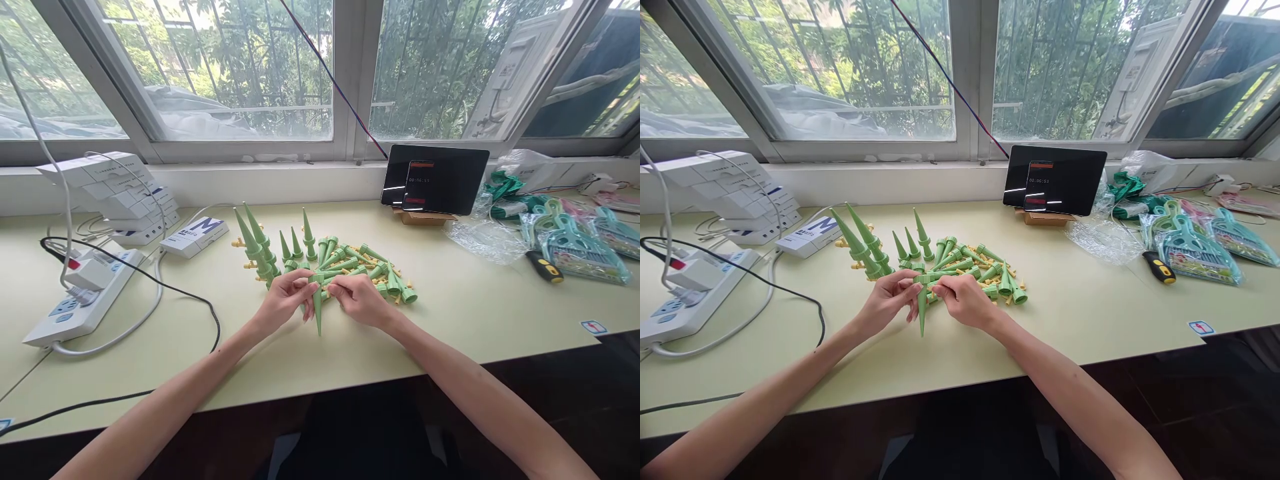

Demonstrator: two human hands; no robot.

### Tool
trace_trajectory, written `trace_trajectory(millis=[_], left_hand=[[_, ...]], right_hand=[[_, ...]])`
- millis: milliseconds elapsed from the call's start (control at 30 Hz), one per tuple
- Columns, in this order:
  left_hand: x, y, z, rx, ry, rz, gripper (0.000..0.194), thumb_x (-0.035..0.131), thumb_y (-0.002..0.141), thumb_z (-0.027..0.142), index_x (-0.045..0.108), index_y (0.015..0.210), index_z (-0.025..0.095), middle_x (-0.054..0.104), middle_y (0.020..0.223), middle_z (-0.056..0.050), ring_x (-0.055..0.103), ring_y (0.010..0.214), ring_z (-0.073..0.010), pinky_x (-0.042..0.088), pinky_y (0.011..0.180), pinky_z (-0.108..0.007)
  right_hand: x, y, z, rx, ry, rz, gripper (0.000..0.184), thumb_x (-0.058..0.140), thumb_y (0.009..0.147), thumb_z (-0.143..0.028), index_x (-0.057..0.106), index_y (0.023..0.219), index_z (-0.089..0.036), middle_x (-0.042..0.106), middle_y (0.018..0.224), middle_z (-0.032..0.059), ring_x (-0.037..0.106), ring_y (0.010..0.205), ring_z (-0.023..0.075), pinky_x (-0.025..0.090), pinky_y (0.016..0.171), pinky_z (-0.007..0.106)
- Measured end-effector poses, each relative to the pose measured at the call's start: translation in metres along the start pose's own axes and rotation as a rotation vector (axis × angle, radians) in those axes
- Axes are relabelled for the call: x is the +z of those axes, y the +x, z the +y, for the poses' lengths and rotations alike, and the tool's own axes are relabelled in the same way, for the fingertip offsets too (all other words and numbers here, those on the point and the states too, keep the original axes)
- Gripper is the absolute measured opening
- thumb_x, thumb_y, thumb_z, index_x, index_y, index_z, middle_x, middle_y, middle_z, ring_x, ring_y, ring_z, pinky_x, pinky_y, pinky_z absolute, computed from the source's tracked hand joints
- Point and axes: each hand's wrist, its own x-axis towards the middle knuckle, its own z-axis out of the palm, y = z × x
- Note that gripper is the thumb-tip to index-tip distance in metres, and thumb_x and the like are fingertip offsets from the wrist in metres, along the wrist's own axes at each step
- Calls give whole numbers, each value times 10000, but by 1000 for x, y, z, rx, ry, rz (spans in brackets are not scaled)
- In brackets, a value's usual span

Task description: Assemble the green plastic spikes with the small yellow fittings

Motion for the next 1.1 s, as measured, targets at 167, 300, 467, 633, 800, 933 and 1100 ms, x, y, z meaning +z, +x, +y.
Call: trace_trajectory(millis=[167, 300, 467, 633, 800, 933, 1100], left_hand=[[1, 0, 0, -17, 1, 9, 213, 680, 880, 329, 634, 1007, 164, 583, 561, 38, 597, 406, -133, 511, 379, -247], [1, 0, 0, -15, -11, 11, 210, 680, 880, 326, 637, 1011, 168, 571, 538, 46, 591, 400, -133, 508, 372, -245], [1, 0, 2, -10, -6, 3, 212, 698, 865, 328, 643, 995, 169, 577, 546, 46, 600, 407, -138, 514, 374, -249], [1, 0, 1, -5, -8, -3, 211, 686, 876, 319, 635, 1012, 166, 588, 568, 39, 600, 409, -134, 518, 378, -250], [0, -1, 0, -8, 4, 2, 220, 685, 877, 328, 633, 1018, 167, 580, 562, 40, 602, 413, -137, 520, 383, -252], [0, -1, 1, -13, 3, -6, 216, 686, 876, 331, 642, 1007, 164, 570, 555, 43, 598, 408, -134, 515, 380, -249], [1, 0, 3, -25, 6, -3, 234, 697, 864, 352, 649, 983, 156, 580, 540, 39, 590, 400, -130, 513, 378, -243]], right_hand=[[-1, 0, -3, 15, 39, 8, 288, 506, 959, -292, 523, 695, -181, 491, 569, -25, 369, 504, 100, 318, 521, 244], [0, 0, -2, 0, 38, 18, 250, 518, 955, -298, 532, 736, -180, 514, 596, -22, 368, 502, 99, 326, 519, 244], [1, 0, 0, -18, 21, 7, 264, 492, 964, -280, 500, 719, -183, 469, 588, -30, 355, 518, 101, 313, 533, 245], [1, 0, 2, -17, -14, -2, 322, 458, 973, -281, 456, 665, -187, 389, 564, -42, 309, 525, 102, 273, 525, 247], [0, 0, 0, -2, 20, 3, 301, 484, 967, -301, 498, 690, -183, 423, 559, -40, 327, 512, 100, 293, 521, 245], [-1, 0, -3, 0, 48, 2, 266, 508, 959, -314, 531, 731, -180, 505, 587, -23, 377, 508, 101, 331, 523, 244], [0, 1, -3, -7, 39, 10, 260, 510, 957, -322, 527, 738, -181, 505, 595, -23, 364, 507, 100, 325, 518, 244]])
